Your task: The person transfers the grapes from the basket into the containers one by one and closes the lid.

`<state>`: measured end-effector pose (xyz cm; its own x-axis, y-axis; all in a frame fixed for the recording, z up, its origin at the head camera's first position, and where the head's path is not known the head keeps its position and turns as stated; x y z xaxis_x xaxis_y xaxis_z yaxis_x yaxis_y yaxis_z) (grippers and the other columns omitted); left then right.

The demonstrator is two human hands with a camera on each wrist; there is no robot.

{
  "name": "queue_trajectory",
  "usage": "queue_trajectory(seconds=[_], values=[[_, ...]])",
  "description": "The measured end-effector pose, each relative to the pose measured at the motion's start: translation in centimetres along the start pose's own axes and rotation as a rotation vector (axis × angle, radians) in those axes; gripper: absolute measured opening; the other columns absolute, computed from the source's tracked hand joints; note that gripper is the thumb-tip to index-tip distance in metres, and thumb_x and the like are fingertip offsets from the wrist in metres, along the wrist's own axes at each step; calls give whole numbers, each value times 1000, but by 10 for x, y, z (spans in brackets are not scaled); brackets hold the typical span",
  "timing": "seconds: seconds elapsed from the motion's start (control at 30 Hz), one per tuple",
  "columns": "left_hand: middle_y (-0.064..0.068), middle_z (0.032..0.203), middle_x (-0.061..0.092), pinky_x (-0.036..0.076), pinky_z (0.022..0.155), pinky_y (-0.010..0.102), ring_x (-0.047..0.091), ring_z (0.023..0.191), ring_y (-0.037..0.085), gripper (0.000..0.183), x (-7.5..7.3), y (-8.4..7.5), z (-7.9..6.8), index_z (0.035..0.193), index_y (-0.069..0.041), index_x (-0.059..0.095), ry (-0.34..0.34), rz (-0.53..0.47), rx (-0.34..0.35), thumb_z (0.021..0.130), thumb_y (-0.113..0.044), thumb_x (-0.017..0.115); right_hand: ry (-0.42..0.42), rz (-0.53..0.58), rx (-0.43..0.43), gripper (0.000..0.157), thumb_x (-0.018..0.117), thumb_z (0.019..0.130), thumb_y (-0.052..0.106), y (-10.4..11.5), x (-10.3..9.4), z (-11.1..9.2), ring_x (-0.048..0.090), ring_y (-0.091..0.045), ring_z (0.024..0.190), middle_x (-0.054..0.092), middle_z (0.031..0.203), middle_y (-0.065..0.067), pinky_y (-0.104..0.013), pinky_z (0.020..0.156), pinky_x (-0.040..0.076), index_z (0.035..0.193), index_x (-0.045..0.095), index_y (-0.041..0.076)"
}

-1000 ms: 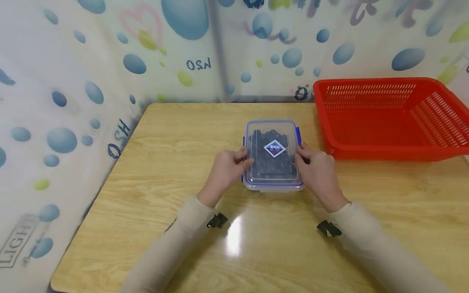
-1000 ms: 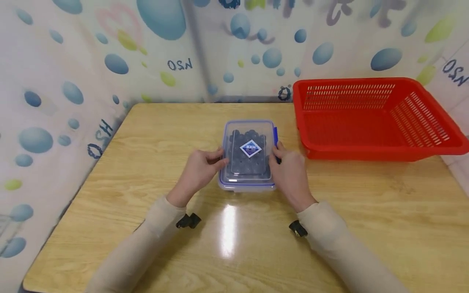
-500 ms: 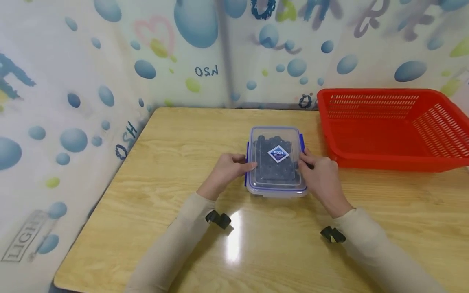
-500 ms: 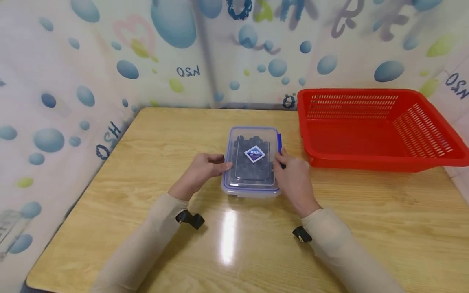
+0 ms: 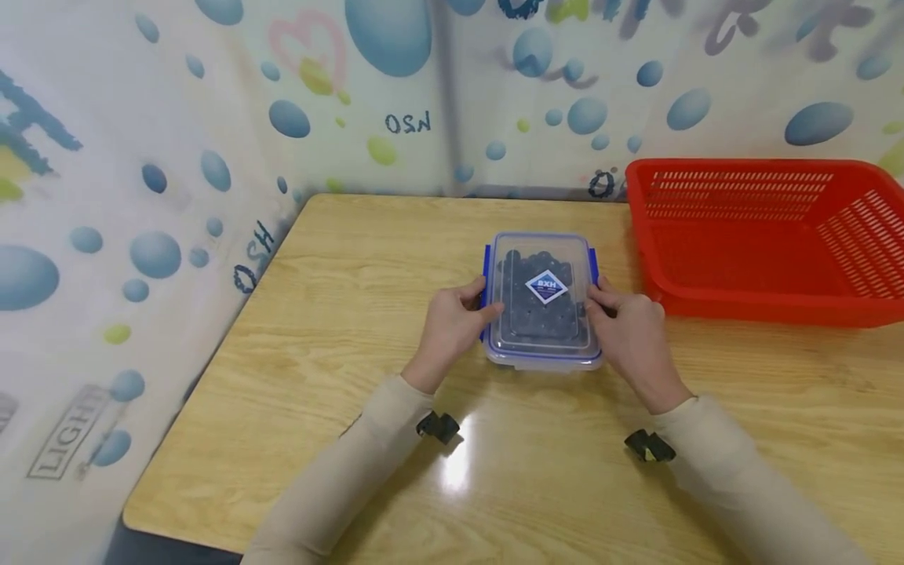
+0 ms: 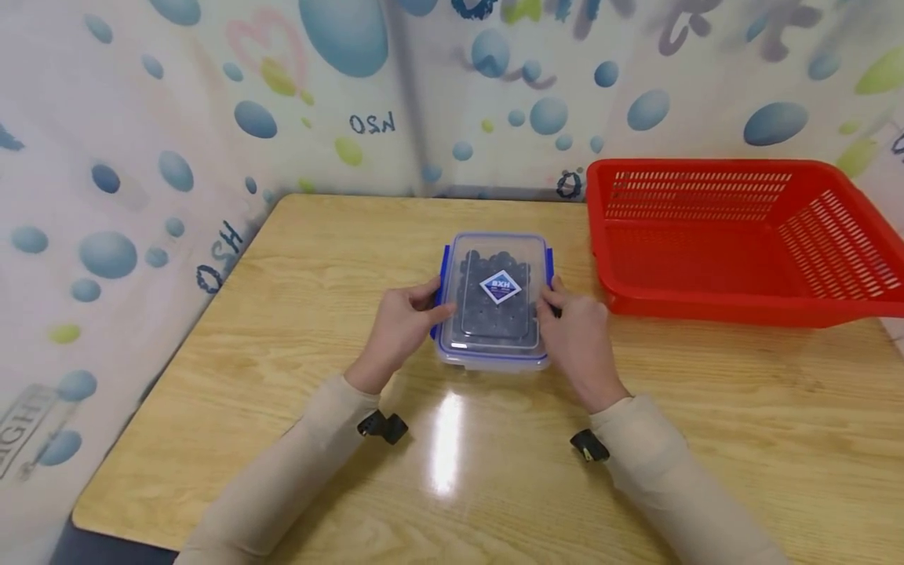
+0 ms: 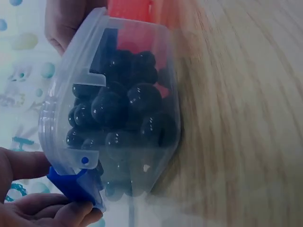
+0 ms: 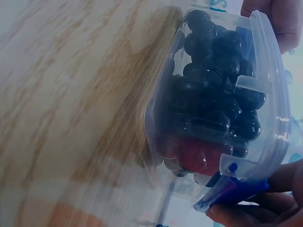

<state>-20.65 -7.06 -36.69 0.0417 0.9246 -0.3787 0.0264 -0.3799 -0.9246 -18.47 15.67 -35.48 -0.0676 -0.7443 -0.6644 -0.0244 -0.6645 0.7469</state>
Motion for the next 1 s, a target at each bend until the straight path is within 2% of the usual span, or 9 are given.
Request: queue_trajectory(seconds=[0.13, 0.3, 0.37, 0.47, 0.53, 0.63, 0.73, 0.83, 1.0], values=[[18, 134, 54, 47, 95, 29, 54, 122, 28, 43, 1, -4, -4, 126, 6, 59, 4, 109, 69, 88, -9, 73, -4, -8, -10, 37, 61, 98, 13, 0, 0, -2, 42, -33, 131, 50, 139, -13, -30, 78, 53, 132, 56, -1], [23, 132, 53, 55, 84, 35, 48, 125, 32, 34, 1, -10, -13, 120, 7, 63, -5, 239, 161, 90, -7, 68, -7, -28, -33, 36, 61, 98, 13, 4, 4, -8, 42, -35, 129, 50, 139, -15, -24, 60, 51, 131, 57, -2], [25, 131, 52, 57, 77, 38, 48, 124, 34, 32, 0, -13, -16, 119, 7, 64, -17, 291, 186, 90, -6, 67, -15, -40, -52, 35, 61, 98, 12, 7, 5, -9, 42, -36, 128, 50, 139, -17, -27, 74, 54, 130, 58, -3], [27, 132, 51, 58, 69, 37, 50, 122, 34, 32, -1, -17, -17, 119, 7, 63, -25, 358, 224, 90, -5, 65, -44, -47, -94, 33, 61, 97, 11, 11, 5, -9, 44, -38, 126, 52, 136, -19, -47, 96, 45, 126, 60, -5], [27, 132, 51, 57, 63, 34, 50, 122, 34, 32, -2, -19, -15, 120, 8, 63, -20, 380, 242, 90, -4, 65, -56, -54, -119, 32, 61, 97, 9, 12, 6, -7, 45, -40, 125, 52, 135, -21, -52, 97, 43, 125, 60, -6], [27, 134, 50, 55, 59, 32, 50, 122, 33, 34, -3, -17, -12, 121, 9, 62, 0, 410, 257, 91, -5, 64, -62, -68, -143, 32, 61, 97, 9, 10, 9, -5, 45, -41, 124, 52, 135, -21, -36, 72, 57, 125, 60, -6], [29, 135, 48, 53, 59, 35, 50, 123, 35, 36, -3, -10, -10, 124, 10, 60, 39, 428, 260, 93, -7, 63, -54, -74, -151, 34, 61, 97, 9, 4, 16, -4, 46, -42, 124, 51, 136, -21, -30, 50, 49, 127, 59, -5], [29, 137, 47, 55, 75, 36, 46, 127, 37, 38, -1, -1, -10, 126, 10, 58, 60, 435, 251, 94, -10, 62, -47, -58, -146, 34, 61, 97, 10, -5, 22, -3, 45, -42, 125, 51, 136, -20, -28, 56, 52, 128, 59, -4], [28, 140, 45, 53, 63, 30, 53, 121, 36, 39, 3, 12, -14, 129, 8, 57, 76, 448, 230, 96, -12, 62, -35, -51, -154, 35, 61, 97, 10, -15, 30, -6, 46, -43, 124, 51, 136, -23, -44, 86, 52, 127, 59, -6]])
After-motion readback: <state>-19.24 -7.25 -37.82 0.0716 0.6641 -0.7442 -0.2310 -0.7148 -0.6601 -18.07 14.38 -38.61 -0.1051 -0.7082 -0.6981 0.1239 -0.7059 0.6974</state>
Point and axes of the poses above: each hand's wrist, its own z-axis towards the middle knuckle, its own x-axis out of the palm, y = z × x, the point moved 3 cm from there along z, towards the middle knuckle
